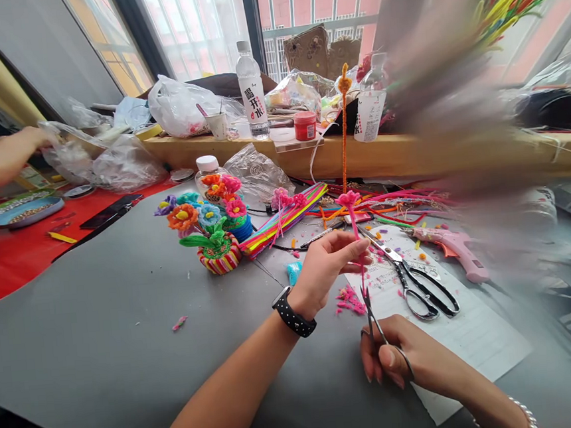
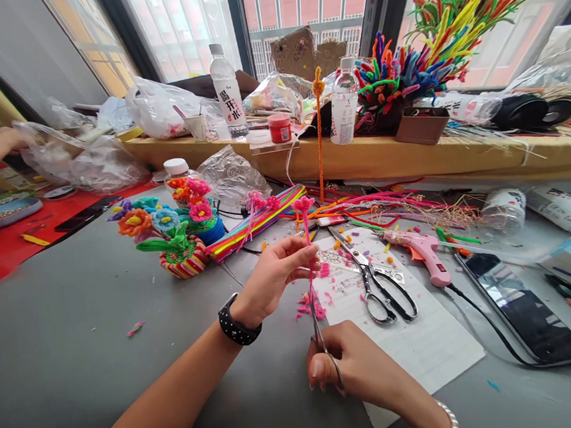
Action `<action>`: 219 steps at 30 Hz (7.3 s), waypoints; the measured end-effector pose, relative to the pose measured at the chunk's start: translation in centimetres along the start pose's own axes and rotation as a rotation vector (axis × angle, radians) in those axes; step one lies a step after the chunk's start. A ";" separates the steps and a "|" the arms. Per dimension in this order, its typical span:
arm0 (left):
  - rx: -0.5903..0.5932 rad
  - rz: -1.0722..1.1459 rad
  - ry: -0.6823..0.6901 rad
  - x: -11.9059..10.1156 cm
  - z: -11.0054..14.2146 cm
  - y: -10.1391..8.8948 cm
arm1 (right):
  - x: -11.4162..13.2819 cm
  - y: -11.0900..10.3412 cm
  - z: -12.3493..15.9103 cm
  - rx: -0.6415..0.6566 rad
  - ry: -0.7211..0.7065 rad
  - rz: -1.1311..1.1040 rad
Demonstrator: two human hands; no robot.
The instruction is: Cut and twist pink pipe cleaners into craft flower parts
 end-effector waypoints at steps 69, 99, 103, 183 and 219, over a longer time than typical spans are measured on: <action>-0.032 0.008 -0.012 0.2 0.0 0.0 | 0.5 0.1 -0.1 -0.041 -0.025 0.076; -0.138 0.057 0.056 -0.5 0.0 -0.9 | 0.4 -1.1 -0.2 -0.201 0.005 0.092; -0.141 0.046 0.030 -0.4 0.1 -0.9 | 0.5 -0.5 0.0 -0.134 -0.004 0.080; -0.058 0.026 0.008 -0.3 0.0 -0.5 | -0.2 -1.8 -0.3 -0.234 -0.012 0.080; 0.448 -0.105 -0.101 0.4 1.8 3.7 | 0.4 -1.1 0.2 -0.115 -0.014 -0.301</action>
Point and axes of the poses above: each hand's wrist, its own z-axis away from the middle knuckle, its own y-axis out of the palm, x = y × z, the point moved 7 cm from there along -z, towards the middle knuckle, and after that the axes turned 7 degrees about -z, right-handed, at the moved point
